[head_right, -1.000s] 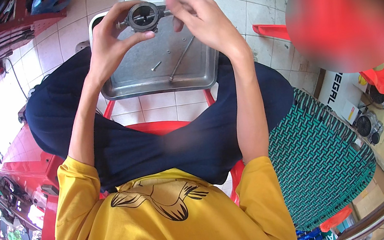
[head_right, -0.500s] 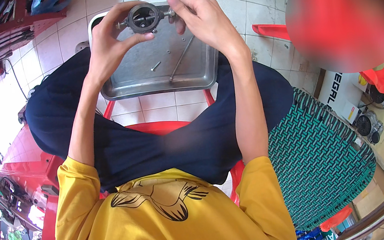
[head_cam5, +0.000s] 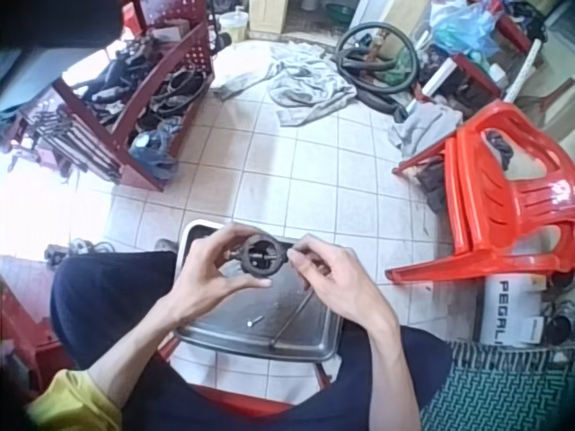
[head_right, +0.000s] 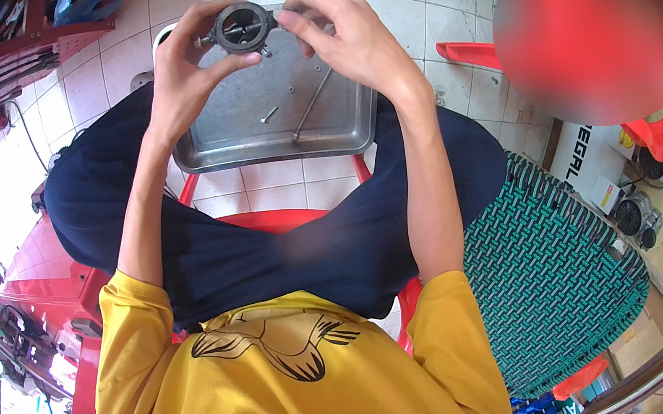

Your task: The person manipulates motorcycle engine components, including a piston and a cylinder-like housing, by hand over a metal tray. They turn the assembly over and handle small screws.

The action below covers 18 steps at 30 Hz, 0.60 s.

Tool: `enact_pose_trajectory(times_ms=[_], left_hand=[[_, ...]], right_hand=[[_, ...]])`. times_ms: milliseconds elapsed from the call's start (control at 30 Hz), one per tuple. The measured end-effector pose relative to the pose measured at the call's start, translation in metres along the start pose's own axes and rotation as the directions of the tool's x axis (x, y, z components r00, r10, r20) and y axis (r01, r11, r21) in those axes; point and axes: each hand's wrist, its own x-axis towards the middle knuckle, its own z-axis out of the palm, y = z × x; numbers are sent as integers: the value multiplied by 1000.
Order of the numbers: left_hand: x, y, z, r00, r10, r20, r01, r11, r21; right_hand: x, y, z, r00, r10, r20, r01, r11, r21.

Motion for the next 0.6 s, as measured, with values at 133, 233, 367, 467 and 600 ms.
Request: enact_pose_trajectory(times_ms=[133, 233, 367, 467, 600], left_hand=[[0, 5, -1, 1000, -28, 10, 28, 999, -17], [0, 3, 0, 1000, 2, 5, -2, 1000, 2], [1, 5, 0, 1000, 17, 11, -17, 999, -29], [1, 5, 0, 999, -53, 3, 53, 998, -20], [2, 6, 1, 1000, -22, 12, 23, 1000, -13]], right_hand=[[1, -3, -2, 996, 76, 36, -75, 997, -36], [2, 1, -3, 985, 157, 64, -152, 985, -85], [4, 4, -3, 972, 221, 75, -213, 972, -102], [2, -5, 4, 993, 113, -32, -114, 993, -17], [1, 2, 5, 998, 54, -31, -55, 998, -17]])
